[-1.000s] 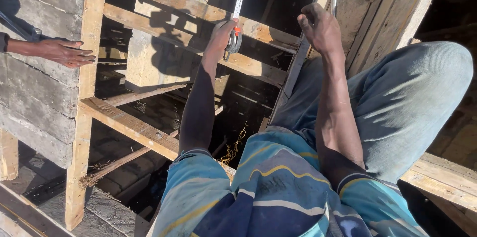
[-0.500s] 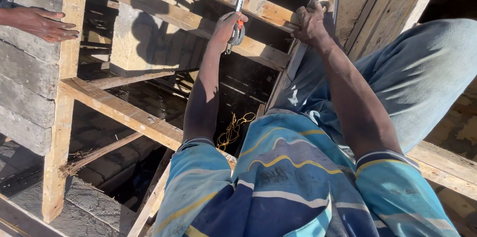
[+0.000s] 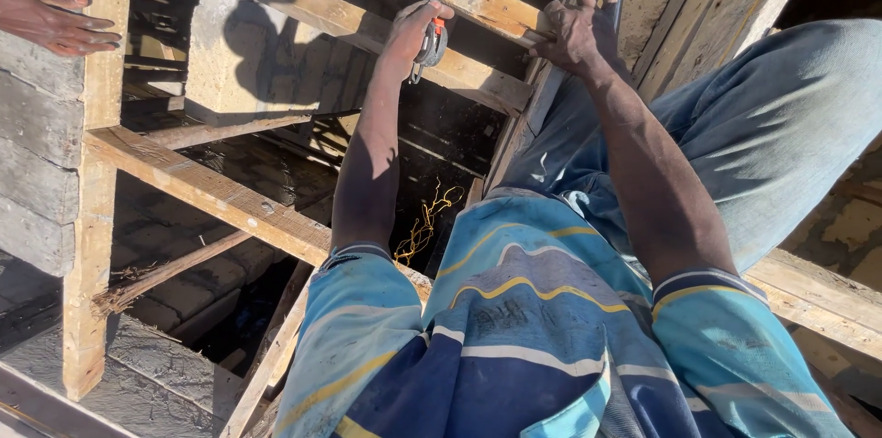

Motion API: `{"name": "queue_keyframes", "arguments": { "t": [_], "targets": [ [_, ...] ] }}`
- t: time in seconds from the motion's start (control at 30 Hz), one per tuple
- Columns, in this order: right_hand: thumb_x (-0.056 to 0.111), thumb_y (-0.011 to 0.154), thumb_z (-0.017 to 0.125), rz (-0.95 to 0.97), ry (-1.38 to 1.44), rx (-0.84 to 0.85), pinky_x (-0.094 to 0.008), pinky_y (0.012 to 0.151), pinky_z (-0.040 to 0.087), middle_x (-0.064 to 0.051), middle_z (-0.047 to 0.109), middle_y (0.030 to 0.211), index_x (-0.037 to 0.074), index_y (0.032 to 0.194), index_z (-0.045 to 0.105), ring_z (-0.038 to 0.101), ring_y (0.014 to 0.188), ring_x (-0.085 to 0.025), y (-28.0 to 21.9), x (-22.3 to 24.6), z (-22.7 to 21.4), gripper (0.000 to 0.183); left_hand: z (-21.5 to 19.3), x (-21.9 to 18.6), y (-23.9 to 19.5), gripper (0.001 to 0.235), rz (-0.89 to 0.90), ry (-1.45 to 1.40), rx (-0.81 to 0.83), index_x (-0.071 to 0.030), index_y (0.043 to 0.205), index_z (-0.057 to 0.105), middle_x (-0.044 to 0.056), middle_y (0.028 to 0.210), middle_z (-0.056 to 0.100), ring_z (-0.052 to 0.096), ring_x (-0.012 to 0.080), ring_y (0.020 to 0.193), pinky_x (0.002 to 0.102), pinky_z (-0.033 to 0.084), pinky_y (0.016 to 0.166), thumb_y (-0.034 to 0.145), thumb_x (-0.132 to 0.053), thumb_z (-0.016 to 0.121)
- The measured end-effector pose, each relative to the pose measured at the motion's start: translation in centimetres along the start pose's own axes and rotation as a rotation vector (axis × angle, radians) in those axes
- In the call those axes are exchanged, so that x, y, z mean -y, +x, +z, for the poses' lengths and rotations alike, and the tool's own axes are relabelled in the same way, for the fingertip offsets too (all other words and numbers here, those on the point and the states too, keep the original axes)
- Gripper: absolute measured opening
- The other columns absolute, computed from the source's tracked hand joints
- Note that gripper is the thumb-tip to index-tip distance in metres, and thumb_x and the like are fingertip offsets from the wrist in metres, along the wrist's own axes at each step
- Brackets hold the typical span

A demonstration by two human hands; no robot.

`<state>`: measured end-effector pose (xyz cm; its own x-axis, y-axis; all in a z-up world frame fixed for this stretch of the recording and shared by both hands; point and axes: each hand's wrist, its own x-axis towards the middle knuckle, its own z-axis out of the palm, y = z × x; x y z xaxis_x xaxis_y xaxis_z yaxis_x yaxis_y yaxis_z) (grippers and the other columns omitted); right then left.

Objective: The person works on a wooden floor structure, using a hammer to drive nails into wooden planks. They also use a tape measure to measure the distance between planks and mark the wood with a pencil. Another person is visible nearby assisting with the construction.

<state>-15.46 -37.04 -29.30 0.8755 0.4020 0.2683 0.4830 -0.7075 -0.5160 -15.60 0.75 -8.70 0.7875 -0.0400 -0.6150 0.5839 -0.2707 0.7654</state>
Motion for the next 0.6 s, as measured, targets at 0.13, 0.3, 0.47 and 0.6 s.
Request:
{"name": "queue_keyframes", "arguments": {
  "t": [0.13,0.3,0.47,0.6],
  "targets": [
    [0.054,0.077,0.104,0.195,0.145,0.169,-0.049,0.131,0.014,-0.005,0.067,0.106,0.014,0.129,0.072,0.051,0.145,-0.041,0.0,0.4,-0.4,0.073,0.0,-0.3,-0.5,0.053,0.025,0.037,-0.005,-0.028,0.117,0.095,0.007,0.122,0.076,0.074,0.0151,0.103,0.029,0.062,0.090,0.102,-0.066,0.061],
    [0.056,0.072,0.106,0.077,0.062,0.004,-0.063,0.124,0.022,-0.018,0.062,0.142,0.013,0.123,0.080,0.039,0.150,-0.038,0.0,0.0,0.2,0.072,-0.3,-0.4,-0.3,0.050,0.011,0.023,-0.013,-0.027,0.118,0.096,0.004,0.100,0.076,0.074,0.0134,0.091,0.030,0.060,0.085,0.105,-0.062,0.063],
    [0.060,0.084,0.109,-0.016,0.116,-0.108,-0.063,0.125,-0.001,-0.011,0.033,0.163,0.027,0.128,0.069,0.021,0.157,-0.022,0.3,0.0,0.2,0.068,-0.4,-0.3,-0.5,0.046,0.023,0.007,-0.014,-0.027,0.113,0.096,0.002,0.089,0.073,0.071,0.0107,0.081,0.028,0.059,0.078,0.105,-0.061,0.066],
    [0.060,0.081,0.107,0.021,0.171,-0.107,-0.061,0.128,0.003,-0.011,0.042,0.160,0.024,0.107,0.067,0.030,0.156,-0.022,0.1,-0.1,0.3,0.060,-0.2,-0.7,-1.1,0.049,0.031,0.017,-0.018,-0.028,0.116,0.095,0.003,0.102,0.074,0.073,0.0116,0.090,0.026,0.060,0.080,0.106,-0.063,0.062]
  ]
}}
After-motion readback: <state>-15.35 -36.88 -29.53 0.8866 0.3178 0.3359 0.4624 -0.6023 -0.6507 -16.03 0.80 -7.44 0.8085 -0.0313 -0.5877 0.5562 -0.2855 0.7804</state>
